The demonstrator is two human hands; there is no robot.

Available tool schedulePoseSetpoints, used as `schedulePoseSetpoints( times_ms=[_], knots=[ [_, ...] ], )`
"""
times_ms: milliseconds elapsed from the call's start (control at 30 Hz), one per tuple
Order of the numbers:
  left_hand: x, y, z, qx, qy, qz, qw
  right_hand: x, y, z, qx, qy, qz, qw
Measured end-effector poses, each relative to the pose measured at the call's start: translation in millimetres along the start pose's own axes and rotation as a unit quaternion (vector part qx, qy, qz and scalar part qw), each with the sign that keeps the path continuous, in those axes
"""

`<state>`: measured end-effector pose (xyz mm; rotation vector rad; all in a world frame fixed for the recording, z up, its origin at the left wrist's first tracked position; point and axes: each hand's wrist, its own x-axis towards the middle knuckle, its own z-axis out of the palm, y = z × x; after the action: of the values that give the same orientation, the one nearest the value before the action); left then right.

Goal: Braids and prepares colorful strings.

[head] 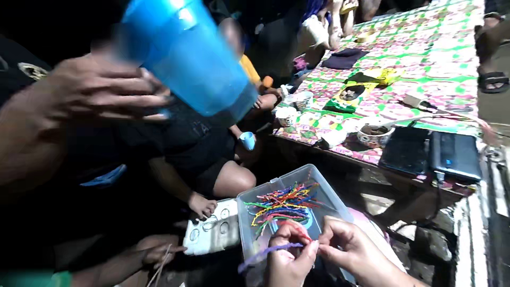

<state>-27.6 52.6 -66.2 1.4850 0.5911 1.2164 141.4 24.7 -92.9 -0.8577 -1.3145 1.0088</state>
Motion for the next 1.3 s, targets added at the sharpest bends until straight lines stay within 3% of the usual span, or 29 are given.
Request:
schedulePoseSetpoints(
  times_ms=[133,267,367,533,833,1067,1300],
  knots=[
    [-4.8,6.9,-13.2,0.027,0.026,0.019,0.999,10.2,-4.2,11.2,0.007,-0.065,0.028,0.997],
    [-9.5,11.7,-24.3,0.033,0.054,0.040,0.997,16.0,3.9,16.7,-0.008,-0.164,-0.001,0.986],
    [-9.2,15.2,-30.8,0.046,0.045,0.045,0.997,18.6,7.9,17.2,0.046,-0.191,0.011,0.980],
    [-11.8,15.8,-27.8,0.092,0.026,0.072,0.993,17.7,11.9,15.4,0.083,-0.168,0.001,0.982],
    [-11.3,14.9,-7.1,0.117,-0.004,0.051,0.992,3.5,4.8,5.9,0.084,-0.094,0.045,0.991],
    [-5.8,7.0,0.1,0.049,-0.020,0.059,0.997,-8.0,-5.5,-13.0,-0.012,-0.137,0.021,0.990],
    [0.6,2.8,13.5,-0.011,-0.055,0.023,0.998,-18.9,-12.8,-27.0,0.030,-0.080,0.043,0.995]
  ],
)
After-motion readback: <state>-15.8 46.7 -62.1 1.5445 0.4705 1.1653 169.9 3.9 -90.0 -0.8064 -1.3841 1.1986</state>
